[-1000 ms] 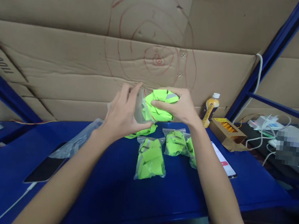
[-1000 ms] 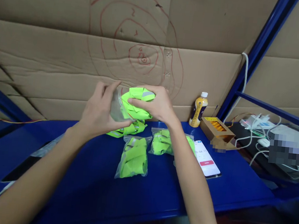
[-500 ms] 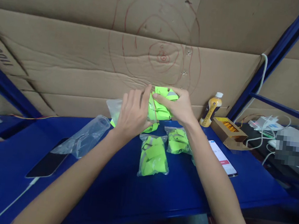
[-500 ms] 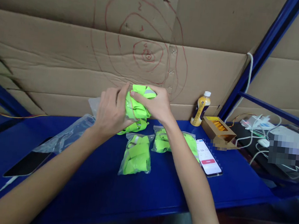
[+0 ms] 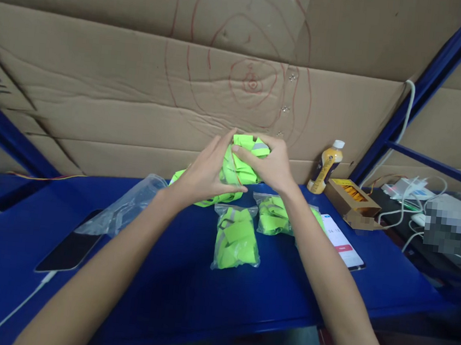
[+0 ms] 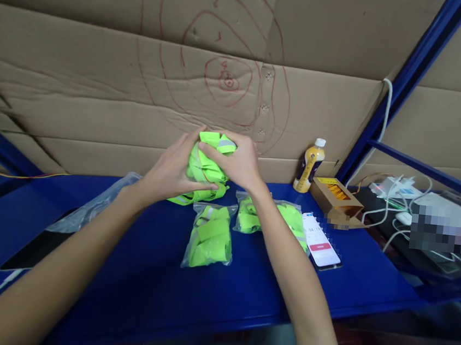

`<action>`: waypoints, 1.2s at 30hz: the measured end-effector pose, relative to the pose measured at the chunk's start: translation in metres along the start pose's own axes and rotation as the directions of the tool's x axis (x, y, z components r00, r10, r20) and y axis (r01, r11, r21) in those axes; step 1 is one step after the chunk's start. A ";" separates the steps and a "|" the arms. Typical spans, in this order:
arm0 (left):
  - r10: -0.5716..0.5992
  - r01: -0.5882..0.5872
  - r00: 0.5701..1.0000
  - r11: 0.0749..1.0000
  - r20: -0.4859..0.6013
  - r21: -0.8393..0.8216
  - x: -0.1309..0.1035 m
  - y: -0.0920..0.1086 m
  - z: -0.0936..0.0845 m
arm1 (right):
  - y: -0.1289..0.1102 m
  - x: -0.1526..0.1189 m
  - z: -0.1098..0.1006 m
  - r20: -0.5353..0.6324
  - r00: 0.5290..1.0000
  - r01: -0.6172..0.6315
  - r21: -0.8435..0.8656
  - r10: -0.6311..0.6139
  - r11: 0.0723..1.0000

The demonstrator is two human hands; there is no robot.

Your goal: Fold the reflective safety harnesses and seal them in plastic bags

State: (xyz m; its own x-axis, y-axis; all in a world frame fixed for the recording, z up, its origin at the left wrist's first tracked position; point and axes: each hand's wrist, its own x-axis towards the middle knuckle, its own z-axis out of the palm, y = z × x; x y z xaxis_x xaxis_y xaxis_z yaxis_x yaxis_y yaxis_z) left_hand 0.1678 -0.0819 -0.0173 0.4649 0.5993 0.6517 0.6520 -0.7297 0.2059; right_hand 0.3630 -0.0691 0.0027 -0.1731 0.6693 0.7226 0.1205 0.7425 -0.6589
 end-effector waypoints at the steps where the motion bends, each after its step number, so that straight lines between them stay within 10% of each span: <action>1: -0.006 0.006 1.000 1.000 0.020 -0.003 0.000 -0.001 -0.003 | 0.000 0.000 0.002 0.014 1.000 -0.014 0.023 0.014 1.000; 16: -0.172 0.173 0.983 0.985 0.062 -0.004 -0.009 0.013 -0.041 | -0.010 -0.011 0.020 0.109 0.987 0.132 -0.115 -0.120 0.985; 21: -0.076 0.073 0.992 0.997 -0.098 -0.036 -0.007 0.020 -0.042 | -0.007 -0.006 0.012 0.027 0.975 0.222 -0.136 -0.220 0.966; 36: -0.160 0.173 0.985 0.951 0.071 -0.256 -0.010 0.015 -0.032 | 0.002 -0.009 0.010 0.261 0.921 0.347 -0.213 -0.289 0.913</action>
State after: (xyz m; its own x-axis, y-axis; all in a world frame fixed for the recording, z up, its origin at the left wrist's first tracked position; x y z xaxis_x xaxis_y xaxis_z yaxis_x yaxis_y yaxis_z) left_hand 0.1537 -0.1096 0.0024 0.3961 0.7304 0.5565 0.5469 -0.6745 0.4960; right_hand 0.3544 -0.0741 -0.0069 -0.4492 0.3949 0.8014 0.2580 0.9161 -0.3068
